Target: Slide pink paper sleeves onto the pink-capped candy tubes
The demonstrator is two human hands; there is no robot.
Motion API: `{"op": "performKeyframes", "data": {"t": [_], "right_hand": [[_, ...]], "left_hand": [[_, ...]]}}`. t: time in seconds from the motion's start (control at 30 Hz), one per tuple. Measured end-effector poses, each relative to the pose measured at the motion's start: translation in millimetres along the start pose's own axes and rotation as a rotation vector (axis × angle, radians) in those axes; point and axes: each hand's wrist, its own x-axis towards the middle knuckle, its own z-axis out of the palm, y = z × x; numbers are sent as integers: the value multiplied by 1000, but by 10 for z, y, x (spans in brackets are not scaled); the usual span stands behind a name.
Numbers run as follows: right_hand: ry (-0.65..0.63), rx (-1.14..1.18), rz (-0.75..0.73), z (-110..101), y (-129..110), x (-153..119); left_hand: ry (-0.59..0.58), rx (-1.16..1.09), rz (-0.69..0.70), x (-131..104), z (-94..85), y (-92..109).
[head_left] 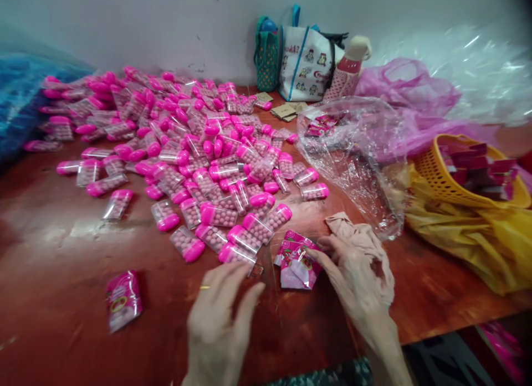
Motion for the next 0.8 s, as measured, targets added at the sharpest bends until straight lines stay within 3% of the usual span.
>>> {"op": "performKeyframes", "data": {"t": [0.1,0.17,0.23,0.37,0.5,0.67,0.8], "right_hand": [[99,-244,-5,-71,23,46],[169,-474,-43,-129,103,35],[155,-626,-85,-151,214,10],[217,-576,-94,-91,414,19],[266,-568,-94,-43,459,90],[380,-522,-103,8,269,-22],[241,-326,-58,36,91,-146]], "left_hand": [[-73,-35,187,35,234,156],[-98,-21,188,78,313,203],[-106,-7,175,134,354,239],[-113,-24,170,223,410,306],[-131,-26,158,233,463,310],[-108,4,160,210,485,205],[-142,37,182,189,514,152]]}}
